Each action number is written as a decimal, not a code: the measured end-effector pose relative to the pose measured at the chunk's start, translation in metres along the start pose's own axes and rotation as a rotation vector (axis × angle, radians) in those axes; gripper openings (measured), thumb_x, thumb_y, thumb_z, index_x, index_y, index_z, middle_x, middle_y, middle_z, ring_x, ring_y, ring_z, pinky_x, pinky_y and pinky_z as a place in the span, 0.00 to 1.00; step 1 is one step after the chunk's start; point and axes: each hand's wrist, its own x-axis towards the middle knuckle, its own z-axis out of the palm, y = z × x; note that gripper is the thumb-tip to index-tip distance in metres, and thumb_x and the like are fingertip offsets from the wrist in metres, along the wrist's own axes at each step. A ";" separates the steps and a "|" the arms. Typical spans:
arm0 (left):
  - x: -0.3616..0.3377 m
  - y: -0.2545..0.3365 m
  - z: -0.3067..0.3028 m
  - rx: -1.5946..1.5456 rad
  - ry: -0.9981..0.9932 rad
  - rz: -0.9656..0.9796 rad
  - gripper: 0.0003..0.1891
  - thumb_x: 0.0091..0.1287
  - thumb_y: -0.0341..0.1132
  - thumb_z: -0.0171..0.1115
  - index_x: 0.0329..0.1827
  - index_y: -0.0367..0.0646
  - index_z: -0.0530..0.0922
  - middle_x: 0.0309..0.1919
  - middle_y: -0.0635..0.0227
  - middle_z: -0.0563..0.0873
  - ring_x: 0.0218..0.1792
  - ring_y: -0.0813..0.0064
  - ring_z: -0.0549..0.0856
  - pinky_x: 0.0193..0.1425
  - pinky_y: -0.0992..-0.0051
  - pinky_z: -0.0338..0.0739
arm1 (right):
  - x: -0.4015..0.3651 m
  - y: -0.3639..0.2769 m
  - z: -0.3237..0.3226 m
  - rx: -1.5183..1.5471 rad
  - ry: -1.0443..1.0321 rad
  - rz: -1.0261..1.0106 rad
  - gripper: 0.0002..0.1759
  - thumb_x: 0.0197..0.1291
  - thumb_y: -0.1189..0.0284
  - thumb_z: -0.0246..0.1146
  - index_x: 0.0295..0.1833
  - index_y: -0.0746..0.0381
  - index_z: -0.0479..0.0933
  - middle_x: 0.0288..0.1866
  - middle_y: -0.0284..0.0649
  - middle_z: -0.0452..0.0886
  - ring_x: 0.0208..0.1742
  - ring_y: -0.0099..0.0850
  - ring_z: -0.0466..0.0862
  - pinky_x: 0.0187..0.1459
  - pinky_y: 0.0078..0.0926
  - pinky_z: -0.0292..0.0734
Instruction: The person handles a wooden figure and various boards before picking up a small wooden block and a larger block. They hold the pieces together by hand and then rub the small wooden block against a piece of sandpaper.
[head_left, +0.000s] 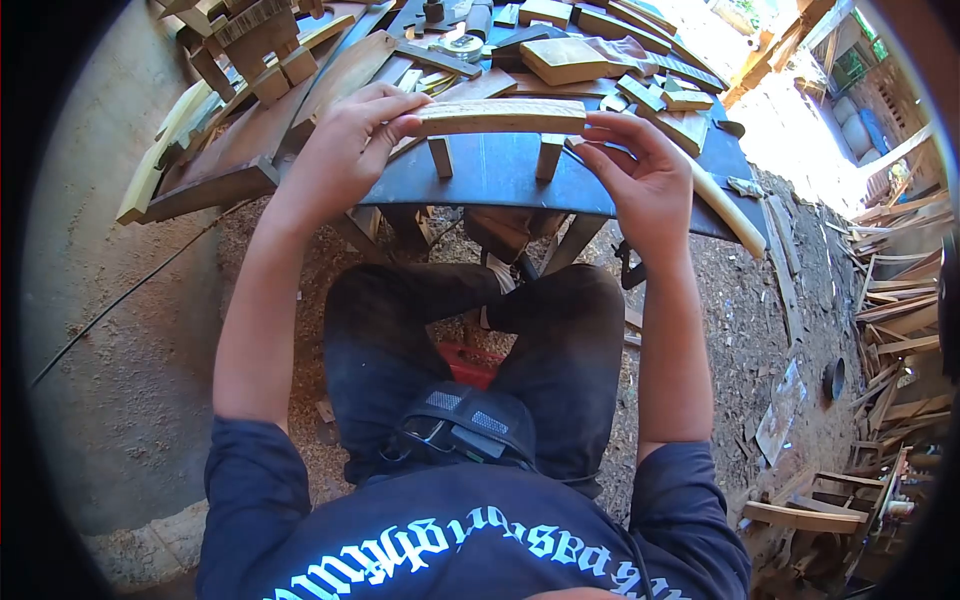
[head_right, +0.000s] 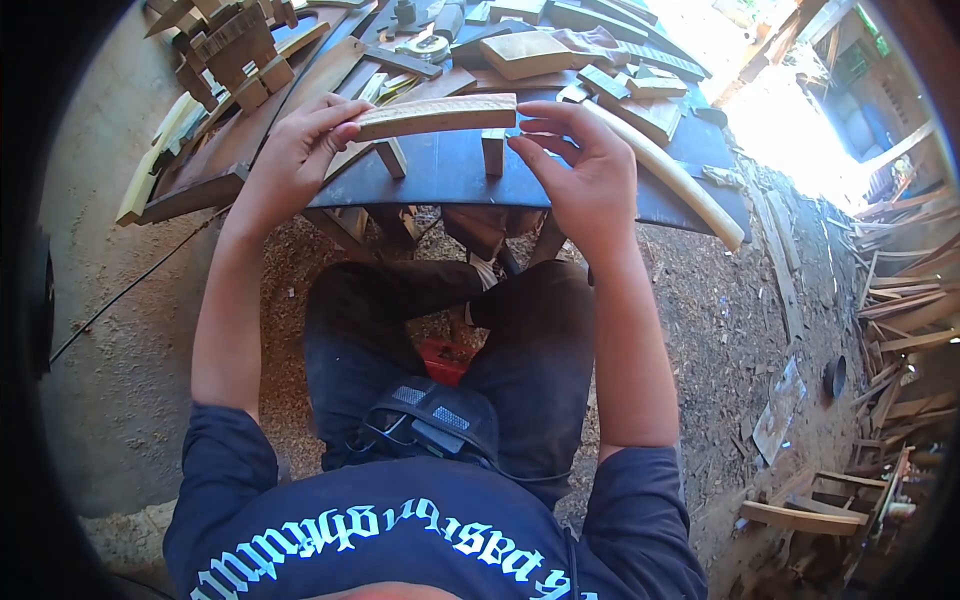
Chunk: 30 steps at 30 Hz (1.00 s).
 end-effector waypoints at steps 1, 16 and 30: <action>0.001 -0.003 0.000 0.026 0.004 0.015 0.15 0.78 0.24 0.57 0.64 0.30 0.82 0.47 0.58 0.86 0.47 0.67 0.85 0.56 0.73 0.78 | 0.001 0.001 0.001 -0.027 0.005 -0.022 0.17 0.62 0.82 0.74 0.56 0.69 0.85 0.56 0.43 0.88 0.55 0.29 0.89 0.59 0.29 0.86; -0.003 -0.011 0.019 -0.046 0.033 -0.113 0.18 0.76 0.34 0.66 0.65 0.37 0.83 0.55 0.61 0.89 0.53 0.70 0.87 0.61 0.70 0.80 | 0.002 0.025 0.015 -0.004 0.035 0.035 0.19 0.61 0.80 0.76 0.54 0.65 0.76 0.54 0.45 0.89 0.56 0.32 0.90 0.58 0.28 0.86; -0.009 -0.009 0.037 -0.256 0.109 -0.171 0.23 0.72 0.31 0.72 0.71 0.49 0.83 0.60 0.66 0.90 0.52 0.80 0.86 0.57 0.73 0.83 | 0.003 0.038 0.010 0.156 -0.006 0.014 0.17 0.66 0.86 0.69 0.55 0.66 0.73 0.52 0.47 0.88 0.55 0.32 0.90 0.60 0.27 0.86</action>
